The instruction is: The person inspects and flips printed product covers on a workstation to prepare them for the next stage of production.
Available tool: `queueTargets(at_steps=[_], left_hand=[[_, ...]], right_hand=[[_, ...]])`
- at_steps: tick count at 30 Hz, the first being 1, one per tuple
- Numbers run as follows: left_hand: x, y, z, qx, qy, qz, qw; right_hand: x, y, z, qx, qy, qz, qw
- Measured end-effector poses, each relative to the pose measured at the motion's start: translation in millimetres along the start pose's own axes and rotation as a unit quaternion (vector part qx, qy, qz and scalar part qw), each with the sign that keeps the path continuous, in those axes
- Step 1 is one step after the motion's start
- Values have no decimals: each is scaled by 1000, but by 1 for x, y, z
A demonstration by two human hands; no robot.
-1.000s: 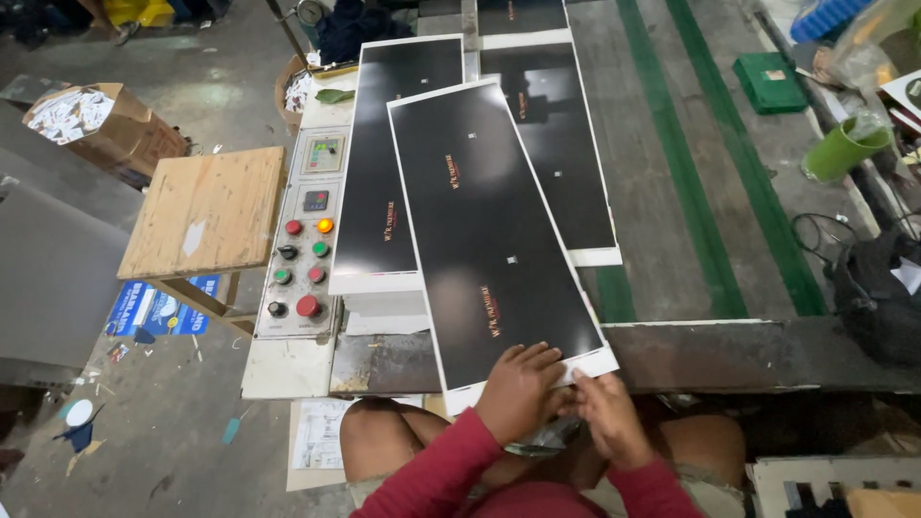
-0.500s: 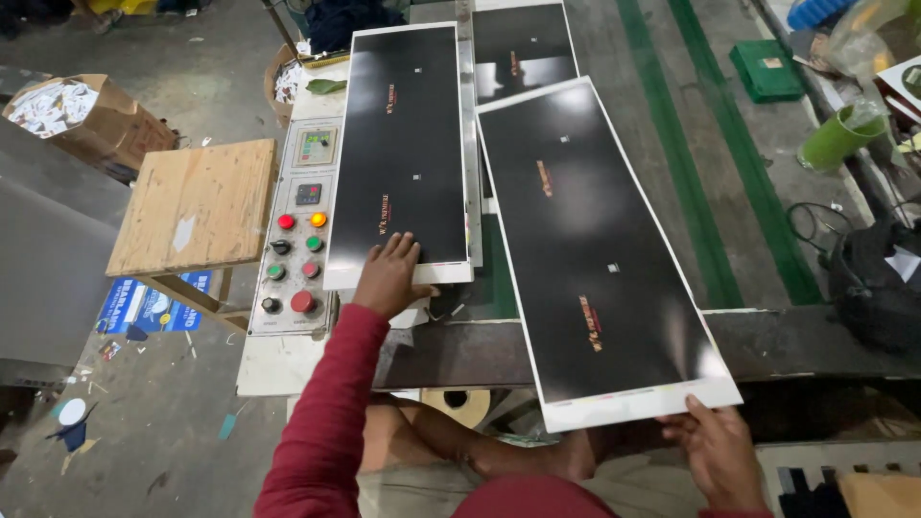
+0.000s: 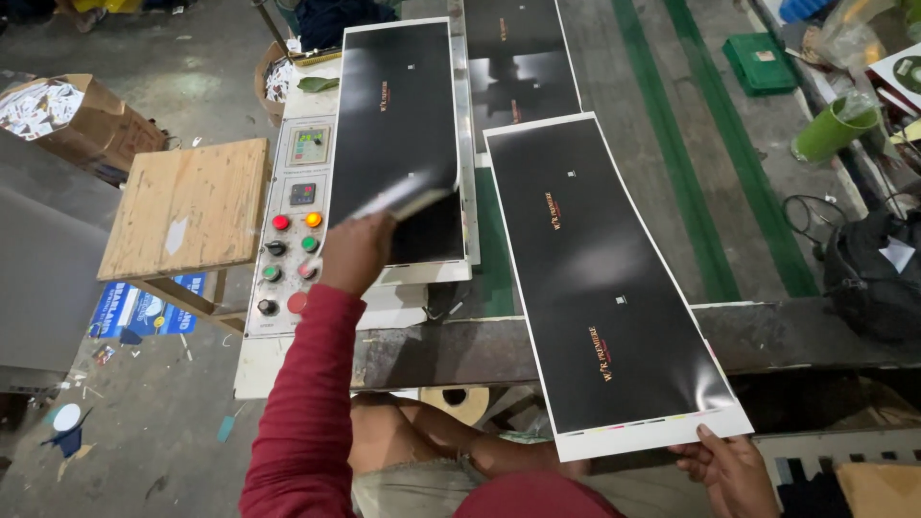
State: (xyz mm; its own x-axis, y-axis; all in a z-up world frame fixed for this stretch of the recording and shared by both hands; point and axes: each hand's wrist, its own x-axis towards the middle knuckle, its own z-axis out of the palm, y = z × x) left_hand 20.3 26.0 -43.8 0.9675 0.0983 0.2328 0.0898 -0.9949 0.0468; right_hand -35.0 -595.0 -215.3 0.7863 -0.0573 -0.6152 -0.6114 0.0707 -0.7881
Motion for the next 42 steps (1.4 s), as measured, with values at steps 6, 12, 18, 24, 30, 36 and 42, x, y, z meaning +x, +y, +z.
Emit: queueTargets(at_steps=[6,12,18,24,30,36,42], left_hand=[[-19,45,-44,-23,228,28,973],[-63,93,-13,-144,175,2,974],[-96,127,-6,-222,183,-23,957],[-106,133,-14,-255,145,-80,953],[-109,132,-17,-262,160,-74,949],[-109,130,-14,-253,187,-56,948],[-107,133,-29,-258,171,-73,948]], right_hand=[[-9,-7,6,-6,9,3,1000],[-12,-11,7,-15,-7,0,1000],[-9,1,18,103,-16,6,995],[7,29,34,113,-62,-30,991],[-16,-18,110,40,-68,-68,995],[39,-35,149,15,-134,-140,981],[88,-79,186,8,-155,-161,975]])
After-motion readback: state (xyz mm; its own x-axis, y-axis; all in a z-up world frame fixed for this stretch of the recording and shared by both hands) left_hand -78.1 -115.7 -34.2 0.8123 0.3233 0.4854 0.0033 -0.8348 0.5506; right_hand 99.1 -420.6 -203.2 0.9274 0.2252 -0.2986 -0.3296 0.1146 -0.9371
